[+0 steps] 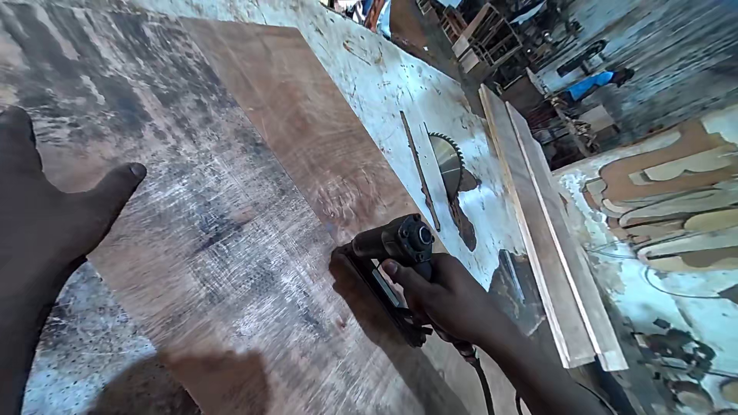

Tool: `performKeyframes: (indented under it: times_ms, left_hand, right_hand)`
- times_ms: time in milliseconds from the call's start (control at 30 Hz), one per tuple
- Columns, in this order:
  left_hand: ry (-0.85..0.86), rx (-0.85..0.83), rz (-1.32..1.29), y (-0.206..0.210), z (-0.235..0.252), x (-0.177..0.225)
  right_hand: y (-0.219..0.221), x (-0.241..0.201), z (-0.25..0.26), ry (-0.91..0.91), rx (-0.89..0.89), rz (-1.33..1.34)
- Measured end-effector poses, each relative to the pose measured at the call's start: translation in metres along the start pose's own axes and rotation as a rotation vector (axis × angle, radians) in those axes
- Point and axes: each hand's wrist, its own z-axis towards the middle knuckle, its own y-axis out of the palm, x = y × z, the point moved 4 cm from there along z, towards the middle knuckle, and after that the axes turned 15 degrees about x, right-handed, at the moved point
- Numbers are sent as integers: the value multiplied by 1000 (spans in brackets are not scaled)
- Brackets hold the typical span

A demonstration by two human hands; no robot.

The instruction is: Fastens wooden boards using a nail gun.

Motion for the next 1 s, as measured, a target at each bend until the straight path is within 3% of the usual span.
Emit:
performKeyframes:
  times_ms: [167, 500, 1000]
  left_hand:
    - [11, 52, 103, -8, -2, 3]
    - [112, 37, 253, -36, -15, 54]
    - [119, 32, 267, -40, -16, 62]
  right_hand:
    - [4, -13, 9, -2, 0, 6]
    - [9, -34, 35, -47, 10, -12]
    - [17, -61, 57, -86, -9, -35]
